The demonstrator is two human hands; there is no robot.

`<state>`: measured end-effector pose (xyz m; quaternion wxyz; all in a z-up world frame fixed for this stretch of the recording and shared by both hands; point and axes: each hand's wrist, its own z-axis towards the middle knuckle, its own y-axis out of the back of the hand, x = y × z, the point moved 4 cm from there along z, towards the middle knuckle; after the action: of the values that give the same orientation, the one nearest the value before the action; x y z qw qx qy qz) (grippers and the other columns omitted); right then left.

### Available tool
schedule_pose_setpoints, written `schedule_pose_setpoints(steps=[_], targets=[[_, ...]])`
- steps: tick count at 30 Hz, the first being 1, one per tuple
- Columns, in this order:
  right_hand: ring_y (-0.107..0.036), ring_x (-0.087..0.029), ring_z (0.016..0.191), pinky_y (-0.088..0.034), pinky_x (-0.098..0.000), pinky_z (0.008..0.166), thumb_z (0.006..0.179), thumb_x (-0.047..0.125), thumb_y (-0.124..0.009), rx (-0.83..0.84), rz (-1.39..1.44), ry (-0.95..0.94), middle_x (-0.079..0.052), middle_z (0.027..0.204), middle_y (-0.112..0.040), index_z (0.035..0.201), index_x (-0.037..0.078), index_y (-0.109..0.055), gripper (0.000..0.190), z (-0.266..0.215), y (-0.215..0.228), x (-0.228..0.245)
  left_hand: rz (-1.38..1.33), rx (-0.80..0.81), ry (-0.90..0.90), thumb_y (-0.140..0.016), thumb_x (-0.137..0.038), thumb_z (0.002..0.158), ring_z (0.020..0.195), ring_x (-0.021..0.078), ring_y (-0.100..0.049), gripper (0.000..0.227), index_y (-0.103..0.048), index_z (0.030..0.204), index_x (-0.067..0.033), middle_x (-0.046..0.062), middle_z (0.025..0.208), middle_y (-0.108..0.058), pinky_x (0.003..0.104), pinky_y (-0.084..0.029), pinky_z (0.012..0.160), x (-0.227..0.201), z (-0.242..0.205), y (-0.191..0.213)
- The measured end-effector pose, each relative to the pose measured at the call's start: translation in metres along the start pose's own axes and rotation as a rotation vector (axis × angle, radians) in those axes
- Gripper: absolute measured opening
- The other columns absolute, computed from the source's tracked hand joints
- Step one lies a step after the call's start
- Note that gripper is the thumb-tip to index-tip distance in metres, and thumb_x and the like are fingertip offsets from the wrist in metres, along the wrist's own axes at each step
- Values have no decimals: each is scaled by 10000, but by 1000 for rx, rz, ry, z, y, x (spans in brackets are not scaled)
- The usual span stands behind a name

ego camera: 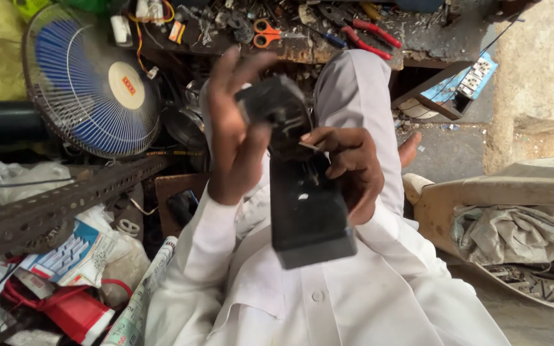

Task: Repairing a black plastic foot pedal by opening the enclosure and inspecting internal components.

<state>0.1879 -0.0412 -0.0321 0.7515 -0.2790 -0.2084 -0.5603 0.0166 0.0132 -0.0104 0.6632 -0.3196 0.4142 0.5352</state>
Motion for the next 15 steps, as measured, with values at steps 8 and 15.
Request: schedule_pose_setpoints(steps=[8, 15], targets=[[-628, -323, 1216, -565, -460, 1035, 906, 214, -847, -7, 53, -147, -139, 1176, -496, 1028, 45, -482, 420, 4, -4, -2, -53, 112, -113, -632, -855, 795, 1495, 237, -330, 1292, -30, 1697, -154, 146, 1704, -93, 392, -289, 1277, -10, -40, 7], [-589, -328, 1243, -525, -462, 1085, 925, 299, -801, -129, 406, -242, -159, 1179, -510, 1072, 7, -546, 415, -9, 7, -20, 297, 298, -368, -659, -887, 593, 1573, 394, -32, 1374, -183, 1690, -210, 213, 1765, 61, 506, -145, 1326, -40, -25, -8]])
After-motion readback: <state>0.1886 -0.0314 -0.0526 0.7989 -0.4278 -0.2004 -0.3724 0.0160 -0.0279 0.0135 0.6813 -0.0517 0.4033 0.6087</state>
